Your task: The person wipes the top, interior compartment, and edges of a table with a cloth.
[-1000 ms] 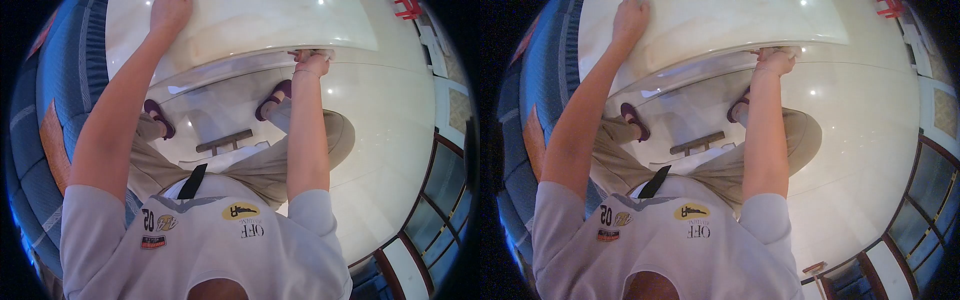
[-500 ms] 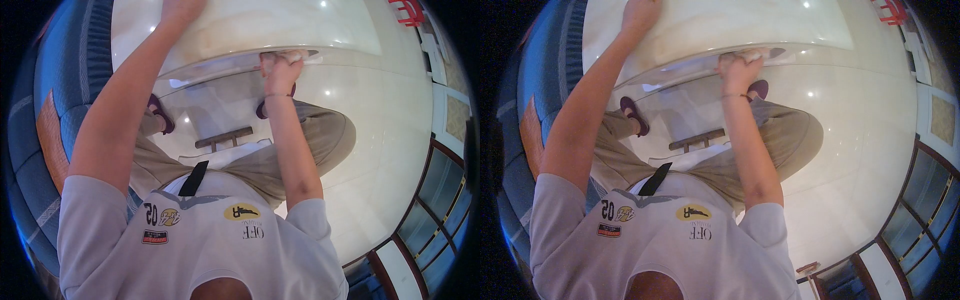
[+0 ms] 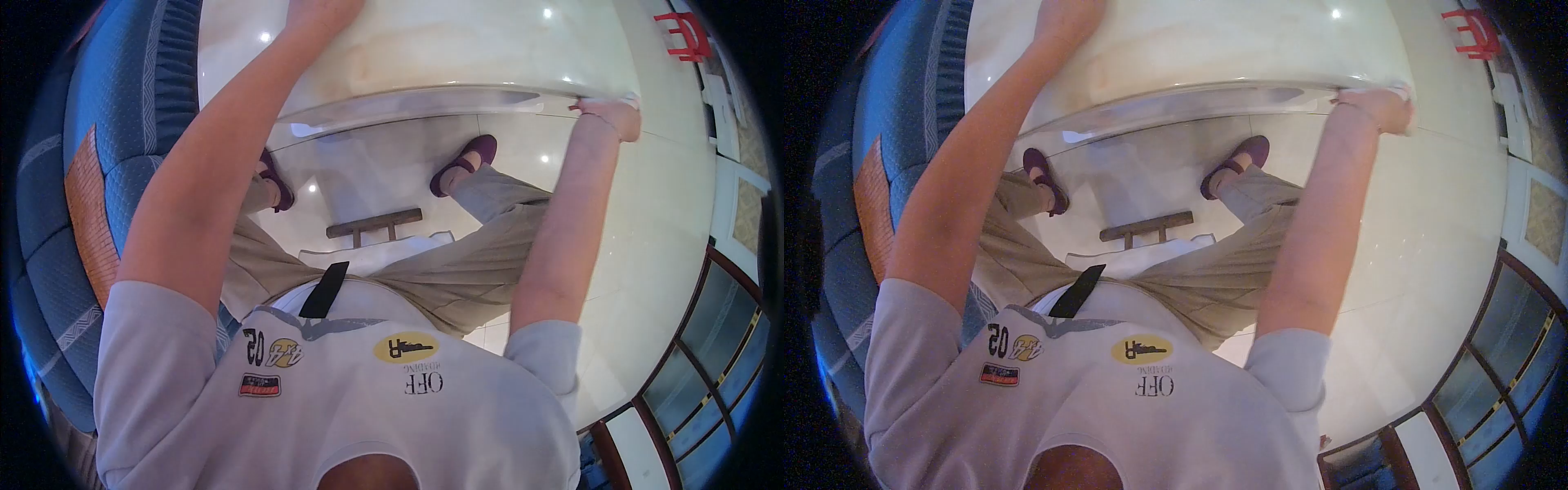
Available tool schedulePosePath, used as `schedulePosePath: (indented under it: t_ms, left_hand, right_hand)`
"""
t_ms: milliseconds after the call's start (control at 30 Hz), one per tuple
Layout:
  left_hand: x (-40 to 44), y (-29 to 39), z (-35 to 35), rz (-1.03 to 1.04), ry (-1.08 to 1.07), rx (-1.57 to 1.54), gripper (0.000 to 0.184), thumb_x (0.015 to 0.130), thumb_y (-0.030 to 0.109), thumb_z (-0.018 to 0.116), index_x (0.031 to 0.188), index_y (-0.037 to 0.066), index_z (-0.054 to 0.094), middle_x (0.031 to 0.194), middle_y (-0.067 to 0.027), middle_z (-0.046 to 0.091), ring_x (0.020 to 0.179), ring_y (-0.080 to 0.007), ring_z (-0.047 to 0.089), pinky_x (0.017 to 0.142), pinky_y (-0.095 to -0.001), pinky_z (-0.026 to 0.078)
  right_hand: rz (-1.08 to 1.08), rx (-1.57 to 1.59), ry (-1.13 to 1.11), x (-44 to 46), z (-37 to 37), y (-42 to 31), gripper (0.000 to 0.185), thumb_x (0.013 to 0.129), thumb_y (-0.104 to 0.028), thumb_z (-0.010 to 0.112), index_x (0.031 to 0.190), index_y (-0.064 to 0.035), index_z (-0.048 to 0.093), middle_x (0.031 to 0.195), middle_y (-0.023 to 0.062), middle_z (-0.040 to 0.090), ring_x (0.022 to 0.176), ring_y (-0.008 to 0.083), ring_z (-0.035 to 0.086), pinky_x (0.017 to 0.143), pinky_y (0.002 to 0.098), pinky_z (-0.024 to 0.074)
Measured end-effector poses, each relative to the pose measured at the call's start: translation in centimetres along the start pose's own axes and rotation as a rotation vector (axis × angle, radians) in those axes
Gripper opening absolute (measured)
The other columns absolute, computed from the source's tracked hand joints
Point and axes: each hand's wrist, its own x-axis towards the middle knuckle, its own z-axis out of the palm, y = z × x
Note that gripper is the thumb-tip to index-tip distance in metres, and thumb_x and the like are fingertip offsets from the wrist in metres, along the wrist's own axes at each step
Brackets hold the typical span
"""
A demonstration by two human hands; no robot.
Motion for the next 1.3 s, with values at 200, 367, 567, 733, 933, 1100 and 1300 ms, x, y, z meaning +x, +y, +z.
schedulePosePath:
  t_ms: [200,367,567,733,933,1100,1300]
  left_hand:
    - [-0.1,0.3,-0.3,0.006,0.028,-0.013,0.029,0.082,0.011,0.051,0.106,-0.005,0.054,0.103,-0.0229,0.056,0.099,-0.0375,0.053,0.088,-0.0445,0.044]
    - [0.1,0.4,-0.6,0.021,0.026,-0.010,0.028,0.081,0.011,0.052,0.103,-0.006,0.054,0.101,-0.0234,0.056,0.098,-0.0372,0.053,0.087,-0.0443,0.044]
    - [0.1,0.5,-0.5,0.008,0.006,-0.030,0.028,0.082,0.012,0.052,0.103,-0.006,0.055,0.102,-0.0234,0.056,0.098,-0.0372,0.053,0.087,-0.0444,0.044]
    - [0.2,0.3,-0.1,-0.030,-0.006,-0.020,0.028,0.083,0.013,0.051,0.103,-0.005,0.055,0.102,-0.0230,0.055,0.099,-0.0373,0.052,0.088,-0.0449,0.043]
    - [0.0,0.1,-0.1,-0.022,-0.001,-0.006,0.029,0.083,0.014,0.051,0.105,-0.005,0.054,0.102,-0.0227,0.055,0.099,-0.0374,0.052,0.087,-0.0448,0.043]
    - [0.1,0.3,-0.4,-0.028,-0.012,-0.006,0.027,0.083,0.014,0.051,0.103,-0.005,0.053,0.102,-0.0227,0.055,0.099,-0.0373,0.052,0.088,-0.0449,0.043]
    - [0.2,0.5,-0.5,-0.034,-0.049,-0.021,0.025,0.084,0.014,0.050,0.101,-0.004,0.054,0.102,-0.0216,0.055,0.100,-0.0361,0.052,0.089,-0.0446,0.042]
  right_hand:
    - [-0.143,-0.054,0.064,-5.0,2.2,-2.1,0.049,0.082,-0.029,0.051,0.126,-0.0108,0.042,0.132,0.0105,0.047,0.113,0.0384,0.050,0.088,0.0632,0.0412]
    - [-0.110,-0.088,-0.122,-5.6,0.3,3.6,0.038,0.094,-0.030,0.029,0.130,-0.0179,0.033,0.137,0.0090,0.034,0.110,0.0348,0.047,0.082,0.0559,0.0462]
    - [0.215,-0.137,-0.152,-22.6,1.8,8.3,0.042,0.094,-0.026,0.032,0.134,-0.0180,0.023,0.116,0.0079,0.043,0.094,0.0238,0.049,0.061,0.0474,0.0464]
    - [0.225,-0.079,-0.300,-32.5,1.6,15.0,0.040,0.083,-0.001,0.044,0.119,-0.0089,0.028,0.090,0.0143,0.050,0.053,0.0247,0.051,0.038,0.0425,0.0444]
    - [0.228,-0.110,-0.219,-35.8,1.5,20.5,0.030,0.076,0.007,0.049,0.101,-0.0068,0.040,0.076,0.0100,0.054,0.053,0.0203,0.052,0.036,0.0370,0.0398]
    - [0.425,-0.037,-0.227,-27.0,1.1,10.9,0.016,0.083,-0.008,0.049,0.098,-0.0065,0.045,0.076,0.0049,0.051,0.052,0.0150,0.046,0.039,0.0294,0.0349]
    - [0.206,-0.081,-0.074,-17.1,0.4,9.3,0.010,0.089,-0.017,0.042,0.089,-0.0121,0.051,0.074,0.0033,0.051,0.054,0.0149,0.044,0.039,0.0274,0.0346]
